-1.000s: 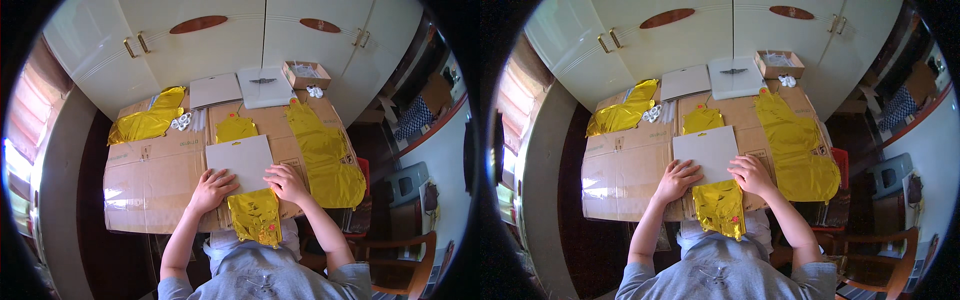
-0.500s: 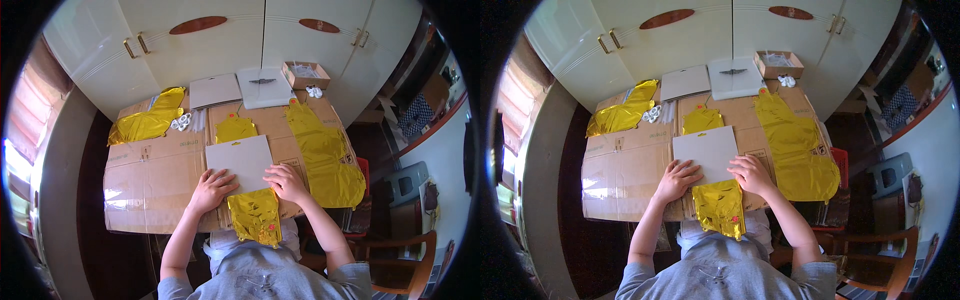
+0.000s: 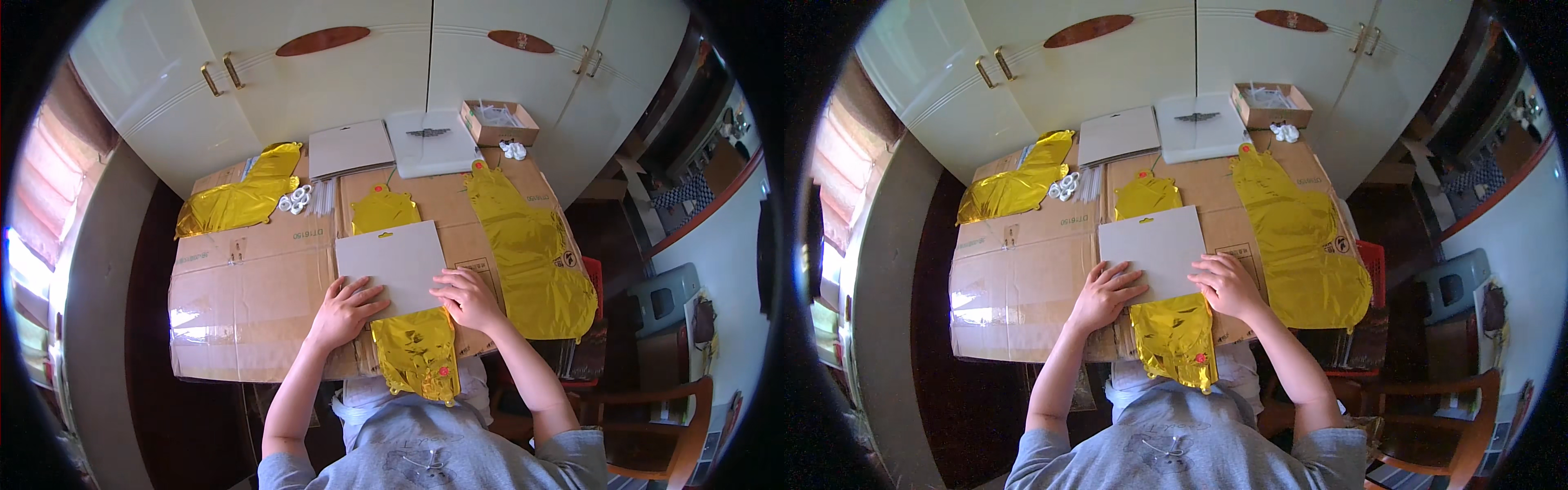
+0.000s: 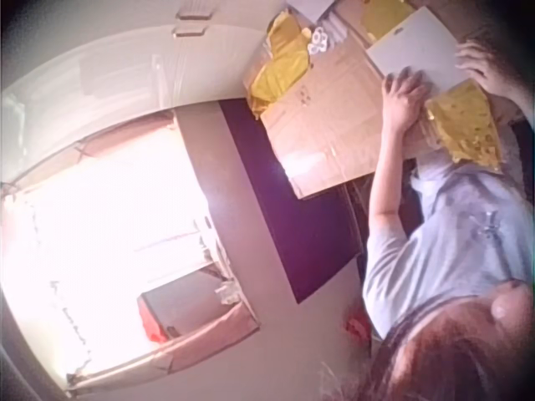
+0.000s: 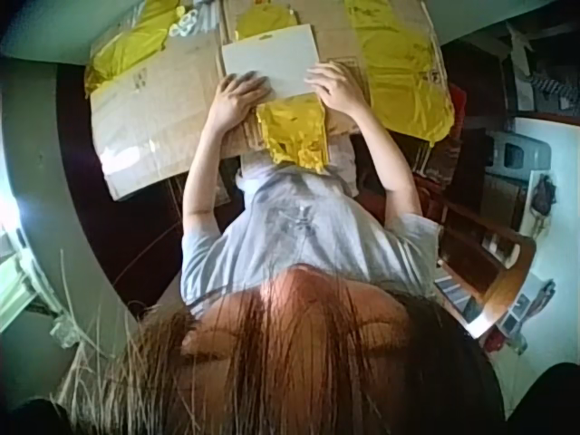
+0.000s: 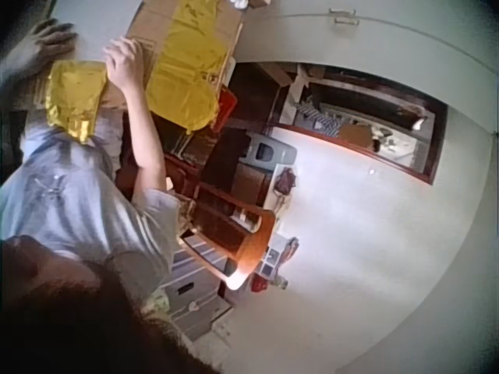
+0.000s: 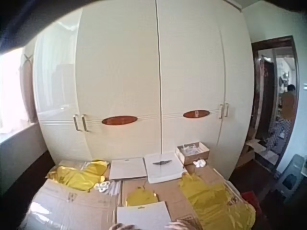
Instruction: Folding gold-colored foil sheets and inserting them into white paper folders.
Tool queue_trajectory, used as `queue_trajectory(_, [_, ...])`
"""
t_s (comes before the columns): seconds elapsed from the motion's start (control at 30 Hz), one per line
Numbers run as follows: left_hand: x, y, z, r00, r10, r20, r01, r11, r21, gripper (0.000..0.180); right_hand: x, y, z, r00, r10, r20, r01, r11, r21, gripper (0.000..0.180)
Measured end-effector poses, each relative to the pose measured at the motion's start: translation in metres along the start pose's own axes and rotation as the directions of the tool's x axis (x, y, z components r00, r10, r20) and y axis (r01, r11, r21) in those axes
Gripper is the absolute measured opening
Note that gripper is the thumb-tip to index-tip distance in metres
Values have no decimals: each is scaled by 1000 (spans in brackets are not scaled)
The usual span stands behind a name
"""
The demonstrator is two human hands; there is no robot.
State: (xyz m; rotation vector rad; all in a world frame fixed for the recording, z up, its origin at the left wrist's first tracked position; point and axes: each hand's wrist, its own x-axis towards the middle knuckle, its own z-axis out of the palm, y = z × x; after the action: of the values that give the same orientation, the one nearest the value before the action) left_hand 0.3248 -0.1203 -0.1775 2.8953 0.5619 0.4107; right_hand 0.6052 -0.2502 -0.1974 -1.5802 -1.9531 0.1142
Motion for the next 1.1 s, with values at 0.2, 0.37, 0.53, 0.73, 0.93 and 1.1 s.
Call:
queue_trajectory(0.2, [0, 0, 0, 1000, 1, -3, -1, 1000, -14, 40, 0, -2, -1, 1000, -2, -7, 2, 1000, -12, 19])
queue_trajectory(0.37, [0, 0, 0, 1000, 12, -14, -13, 1000, -17, 41, -1, -1, 0, 1000, -2, -16, 2, 1000, -9, 19])
queue_trajectory(0.53, [0, 1, -2, 1000, 10, -5, -10, 1000, -26, 41, -1, -1, 0, 1000, -6, -21, 6, 1000, -6, 19])
queue_trajectory(0.73, [0, 1, -1, 1000, 11, -7, -11, 1000, -20, 40, 0, -3, -2, 1000, -5, -18, 5, 1000, -10, 19])
queue_trajectory(0.93, [0, -1, 2, 1000, 8, 1, -8, 1000, -11, 41, 0, -2, -1, 1000, -6, -25, 5, 1000, -9, 18])
queue_trajectory(1.1, [0, -1, 1, 1000, 7, 9, -7, 1000, 6, 40, 1, -2, 0, 1000, -7, -27, 7, 1000, 1, 18])
